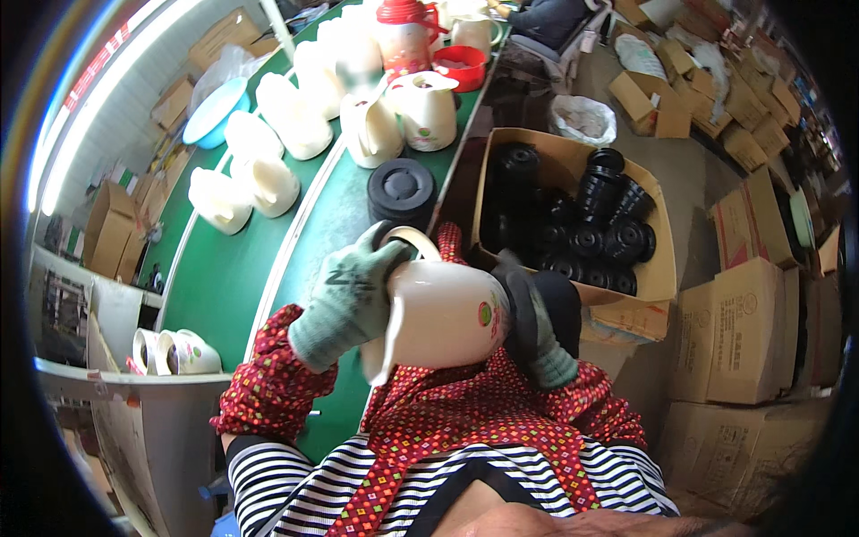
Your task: The person repeatedly picks up white plastic kettles from a conveyor belt, inserts black lids, and secures them with a metal tool. The person then places the assembled kettles back onto the belt. The process is repeated for multiple units.
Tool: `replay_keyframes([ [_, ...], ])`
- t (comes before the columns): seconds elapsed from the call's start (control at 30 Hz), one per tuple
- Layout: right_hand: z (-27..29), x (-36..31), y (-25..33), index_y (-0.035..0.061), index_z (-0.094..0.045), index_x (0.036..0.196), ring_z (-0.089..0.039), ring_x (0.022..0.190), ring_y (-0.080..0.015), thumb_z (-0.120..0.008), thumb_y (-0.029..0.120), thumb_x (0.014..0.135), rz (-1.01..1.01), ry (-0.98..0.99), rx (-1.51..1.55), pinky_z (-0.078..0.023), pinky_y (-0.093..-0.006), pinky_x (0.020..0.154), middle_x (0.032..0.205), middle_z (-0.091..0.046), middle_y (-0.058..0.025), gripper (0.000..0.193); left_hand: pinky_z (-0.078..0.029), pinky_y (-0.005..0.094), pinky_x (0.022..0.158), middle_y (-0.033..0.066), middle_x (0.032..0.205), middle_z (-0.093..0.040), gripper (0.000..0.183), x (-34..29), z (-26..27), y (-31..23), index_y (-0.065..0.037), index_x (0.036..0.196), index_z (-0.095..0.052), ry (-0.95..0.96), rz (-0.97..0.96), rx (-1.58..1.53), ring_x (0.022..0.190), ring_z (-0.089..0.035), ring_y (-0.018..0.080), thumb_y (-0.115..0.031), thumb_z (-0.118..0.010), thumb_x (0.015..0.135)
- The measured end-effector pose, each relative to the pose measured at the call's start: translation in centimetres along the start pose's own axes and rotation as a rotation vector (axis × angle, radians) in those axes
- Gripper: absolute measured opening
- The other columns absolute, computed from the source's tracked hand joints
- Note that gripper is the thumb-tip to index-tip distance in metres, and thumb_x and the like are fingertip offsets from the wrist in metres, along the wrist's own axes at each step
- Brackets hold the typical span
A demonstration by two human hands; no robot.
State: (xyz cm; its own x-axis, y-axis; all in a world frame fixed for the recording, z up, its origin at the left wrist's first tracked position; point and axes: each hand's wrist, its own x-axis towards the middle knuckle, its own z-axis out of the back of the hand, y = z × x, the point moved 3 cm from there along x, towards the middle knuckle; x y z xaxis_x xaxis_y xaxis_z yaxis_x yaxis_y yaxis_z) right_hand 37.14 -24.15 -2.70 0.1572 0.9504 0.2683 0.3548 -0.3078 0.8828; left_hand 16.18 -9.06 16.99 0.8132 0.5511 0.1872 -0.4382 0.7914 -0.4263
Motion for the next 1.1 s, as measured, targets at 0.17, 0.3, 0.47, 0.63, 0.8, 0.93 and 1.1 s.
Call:
replay_keyframes([
  [0.17, -7.8, 2.7, 12.0, 0.0157, -0.044, 0.160, -0.039, 0.146, -0.0447, -0.091, 0.038, 0.076, 0.141, 0.340, -0.894, -0.033, -0.0541, 0.122, 0.164, -0.031, -0.0257, 0.099, -0.058, 0.0532, 0.081, 0.0319, 0.127, -0.058, 0.058, 1.7, -2.7, -1.6, -0.003, 0.129, -0.056, 0.295, 0.090, 0.208, 0.096, -0.069, 0.0488, -0.017, -0.077, 0.076],
  [0.3, -8.3, 3.0, 12.2, 0.0217, -0.056, 0.152, -0.042, 0.143, -0.0478, -0.090, 0.043, 0.075, 0.142, 0.404, -1.087, -0.035, -0.0561, 0.118, 0.161, -0.037, -0.0274, 0.087, -0.052, 0.0506, 0.106, 0.0366, 0.152, -0.040, 0.095, 0.6, -0.6, -0.9, -0.004, 0.151, -0.046, 0.213, 0.009, -0.146, 0.127, -0.056, 0.0524, -0.021, -0.092, 0.070],
  [0.47, -7.5, 2.4, 12.9, 0.0230, -0.059, 0.149, -0.046, 0.140, -0.0452, -0.090, 0.037, 0.073, 0.090, 0.408, -1.157, -0.037, -0.0545, 0.116, 0.160, -0.039, -0.0257, 0.083, -0.027, 0.0626, 0.124, 0.0340, 0.167, -0.022, 0.088, -1.5, 2.1, -0.3, -0.015, 0.144, -0.057, 0.267, -0.352, -0.202, 0.153, -0.023, 0.0564, -0.035, -0.092, 0.066],
  [0.63, -9.0, 2.2, 13.6, 0.0202, -0.065, 0.138, -0.044, 0.139, -0.0481, -0.085, 0.034, 0.072, 0.058, 0.483, -1.331, -0.036, -0.0602, 0.113, 0.159, -0.037, -0.0316, 0.070, -0.022, 0.0675, 0.123, 0.0352, 0.169, -0.016, 0.075, -2.3, -1.6, -1.0, -0.019, 0.129, -0.072, 0.317, -0.406, -0.004, 0.154, -0.016, 0.0598, -0.042, -0.091, 0.060],
  [0.8, -9.6, 1.5, 12.9, 0.0186, -0.068, 0.127, -0.041, 0.139, -0.0508, -0.080, 0.036, 0.076, 0.082, 0.437, -1.418, -0.032, -0.0633, 0.114, 0.156, -0.038, -0.0336, 0.056, -0.024, 0.0668, 0.123, 0.0363, 0.168, -0.015, 0.060, -1.8, -2.9, -1.0, -0.010, 0.109, -0.079, 0.263, -0.439, -0.164, 0.154, -0.016, 0.0603, -0.036, -0.093, 0.057],
  [0.93, -9.7, 1.2, 12.4, 0.0184, -0.069, 0.124, -0.040, 0.139, -0.0511, -0.078, 0.033, 0.077, 0.101, 0.433, -1.437, -0.031, -0.0642, 0.114, 0.155, -0.039, -0.0340, 0.051, -0.025, 0.0667, 0.122, 0.0359, 0.168, -0.017, 0.051, -2.0, -3.2, -1.2, -0.007, 0.103, -0.079, 0.273, -0.440, -0.252, 0.154, -0.015, 0.0612, -0.028, -0.091, 0.058],
  [1.1, -9.5, 1.2, 12.7, 0.0176, -0.065, 0.133, -0.037, 0.144, -0.0510, -0.081, 0.032, 0.076, 0.094, 0.440, -1.393, -0.031, -0.0620, 0.117, 0.158, -0.034, -0.0340, 0.061, -0.025, 0.0665, 0.122, 0.0375, 0.166, -0.019, 0.052, -2.2, -3.4, -1.2, -0.008, 0.103, -0.079, 0.209, -0.452, -0.254, 0.153, -0.018, 0.0621, -0.029, -0.094, 0.058],
])
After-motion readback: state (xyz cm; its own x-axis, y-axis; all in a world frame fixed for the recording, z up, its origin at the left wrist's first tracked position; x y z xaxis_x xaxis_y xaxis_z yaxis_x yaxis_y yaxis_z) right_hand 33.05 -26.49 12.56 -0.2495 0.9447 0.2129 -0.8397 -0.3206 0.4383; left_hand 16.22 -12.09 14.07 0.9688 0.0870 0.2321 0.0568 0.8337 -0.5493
